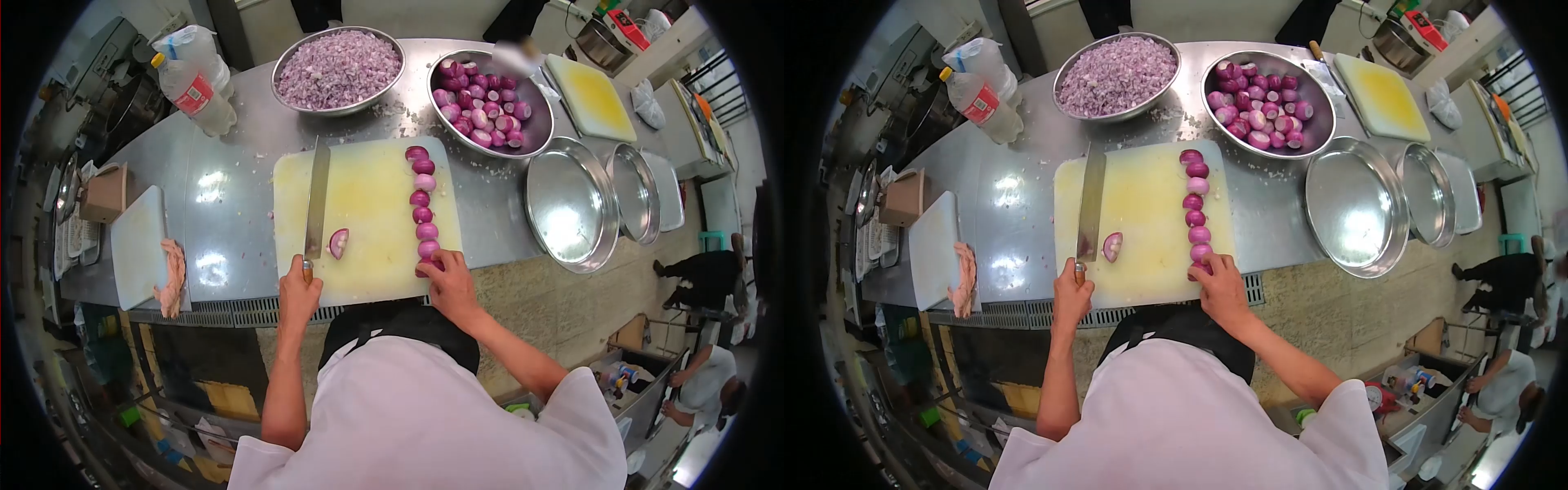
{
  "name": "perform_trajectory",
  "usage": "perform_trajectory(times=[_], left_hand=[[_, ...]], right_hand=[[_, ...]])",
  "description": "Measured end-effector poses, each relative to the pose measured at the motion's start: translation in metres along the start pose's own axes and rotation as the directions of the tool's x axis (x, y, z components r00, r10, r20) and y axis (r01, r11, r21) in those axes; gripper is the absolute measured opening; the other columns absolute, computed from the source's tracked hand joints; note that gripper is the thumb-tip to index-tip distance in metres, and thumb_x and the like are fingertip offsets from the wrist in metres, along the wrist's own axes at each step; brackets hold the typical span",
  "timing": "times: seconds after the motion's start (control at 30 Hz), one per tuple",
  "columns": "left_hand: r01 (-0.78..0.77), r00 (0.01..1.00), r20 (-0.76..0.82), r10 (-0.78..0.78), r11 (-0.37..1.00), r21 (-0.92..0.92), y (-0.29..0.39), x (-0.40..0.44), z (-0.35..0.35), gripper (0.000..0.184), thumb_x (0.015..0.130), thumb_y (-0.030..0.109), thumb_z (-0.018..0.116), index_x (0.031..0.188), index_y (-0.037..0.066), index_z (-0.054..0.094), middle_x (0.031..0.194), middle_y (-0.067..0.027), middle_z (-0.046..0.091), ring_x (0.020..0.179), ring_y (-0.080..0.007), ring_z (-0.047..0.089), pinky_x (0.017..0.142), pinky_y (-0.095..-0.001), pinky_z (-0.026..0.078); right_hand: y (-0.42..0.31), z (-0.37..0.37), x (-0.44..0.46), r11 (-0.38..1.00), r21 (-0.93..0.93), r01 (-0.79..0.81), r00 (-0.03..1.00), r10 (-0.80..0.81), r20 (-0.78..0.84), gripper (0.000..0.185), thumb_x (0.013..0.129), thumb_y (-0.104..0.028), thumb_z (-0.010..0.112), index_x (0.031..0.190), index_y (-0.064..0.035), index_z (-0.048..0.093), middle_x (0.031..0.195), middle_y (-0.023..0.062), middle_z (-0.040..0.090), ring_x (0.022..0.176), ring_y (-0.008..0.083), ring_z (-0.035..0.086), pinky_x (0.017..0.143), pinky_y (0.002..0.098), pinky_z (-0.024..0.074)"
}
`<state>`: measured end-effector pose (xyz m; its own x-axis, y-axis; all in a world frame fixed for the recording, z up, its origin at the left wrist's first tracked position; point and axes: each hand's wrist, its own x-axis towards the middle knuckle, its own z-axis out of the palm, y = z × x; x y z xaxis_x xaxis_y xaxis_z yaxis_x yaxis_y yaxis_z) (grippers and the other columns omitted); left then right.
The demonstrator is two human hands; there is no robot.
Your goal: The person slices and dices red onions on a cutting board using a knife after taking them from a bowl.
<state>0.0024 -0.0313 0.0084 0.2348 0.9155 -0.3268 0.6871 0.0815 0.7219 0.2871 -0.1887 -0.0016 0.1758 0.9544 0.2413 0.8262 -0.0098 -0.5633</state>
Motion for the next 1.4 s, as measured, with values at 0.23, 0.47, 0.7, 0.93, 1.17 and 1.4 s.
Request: perform_trajectory(times=[0.23, 0.47, 0.7, 0.93, 1.17, 1.4], left_hand=[[0.013, 1.0, 0.01, -0.013, 1.0, 0.002, 0.006, 0.003, -0.007, 0.028, 0.085, 0.008, 0.062, 0.109, 0.0, 0.05, 0.073, -0.0276, 0.064, 0.066, -0.0464, 0.068, 0.064, -0.0533, 0.052], [0.034, 0.999, 0.005, -0.034, 0.999, 0.018, 0.009, 0.001, -0.005, 0.032, 0.084, 0.009, 0.063, 0.112, 0.0, 0.051, 0.077, -0.0302, 0.066, 0.074, -0.0515, 0.068, 0.069, -0.0558, 0.052], [-0.107, 0.994, -0.016, 0.108, 0.991, 0.075, 0.025, -0.033, -0.005, 0.026, 0.084, 0.007, 0.062, 0.107, 0.0, 0.051, 0.069, -0.0246, 0.058, 0.064, -0.0449, 0.062, 0.062, -0.05, 0.048], [-0.084, 0.994, 0.084, 0.074, 0.989, 0.122, 0.05, -0.062, -0.007, 0.025, 0.086, 0.007, 0.061, 0.107, -0.001, 0.05, 0.071, -0.0267, 0.057, 0.069, -0.0489, 0.058, 0.066, -0.0508, 0.048], [-0.132, 0.991, 0.046, 0.127, 0.986, 0.103, 0.032, -0.032, 0.038, 0.028, 0.088, 0.003, 0.064, 0.11, -0.001, 0.048, 0.087, -0.034, 0.067, 0.09, -0.0565, 0.065, 0.075, -0.0607, 0.051], [-0.045, 0.994, 0.098, 0.039, 0.997, 0.065, 0.064, -0.053, 0.005, 0.032, 0.085, 0.006, 0.065, 0.11, -0.001, 0.047, 0.08, -0.0324, 0.064, 0.081, -0.0565, 0.063, 0.071, -0.0587, 0.048]], right_hand=[[-0.058, 0.017, 0.051, 0.982, 0.158, 0.108, 0.994, -0.108, -0.007, 0.042, 0.075, 0.001, 0.074, 0.116, -0.0062, 0.07, 0.117, 0.0168, 0.059, 0.11, 0.0384, 0.057, 0.091, 0.0481, 0.0525], [-0.075, 0.095, 0.106, 0.991, 0.135, 0.012, 0.99, -0.031, 0.137, 0.049, 0.075, -0.013, 0.083, 0.12, -0.0083, 0.067, 0.122, 0.0132, 0.064, 0.114, 0.0358, 0.06, 0.093, 0.0436, 0.0544], [-0.045, 0.087, 0.072, 0.957, 0.279, 0.074, 0.987, -0.111, 0.12, 0.045, 0.074, -0.01, 0.083, 0.115, -0.0086, 0.066, 0.119, 0.011, 0.065, 0.111, 0.0351, 0.06, 0.095, 0.0448, 0.0531], [-0.05, 0.087, 0.073, 0.961, 0.27, 0.067, 0.984, -0.108, 0.142, 0.023, 0.087, -0.004, 0.069, 0.11, -0.0062, 0.069, 0.111, 0.0126, 0.065, 0.103, 0.0361, 0.063, 0.086, 0.0445, 0.0547], [-0.051, 0.093, 0.078, 0.969, 0.235, 0.072, 0.981, -0.111, 0.161, 0.015, 0.09, -0.001, 0.062, 0.104, -0.0041, 0.067, 0.099, 0.0145, 0.061, 0.093, 0.0369, 0.063, 0.08, 0.0474, 0.0536], [-0.049, 0.093, 0.079, 0.956, 0.289, 0.042, 0.977, -0.1, 0.188, 0.01, 0.088, 0.0, 0.064, 0.097, -0.0033, 0.065, 0.095, 0.0157, 0.059, 0.091, 0.038, 0.062, 0.079, 0.0486, 0.0526]])
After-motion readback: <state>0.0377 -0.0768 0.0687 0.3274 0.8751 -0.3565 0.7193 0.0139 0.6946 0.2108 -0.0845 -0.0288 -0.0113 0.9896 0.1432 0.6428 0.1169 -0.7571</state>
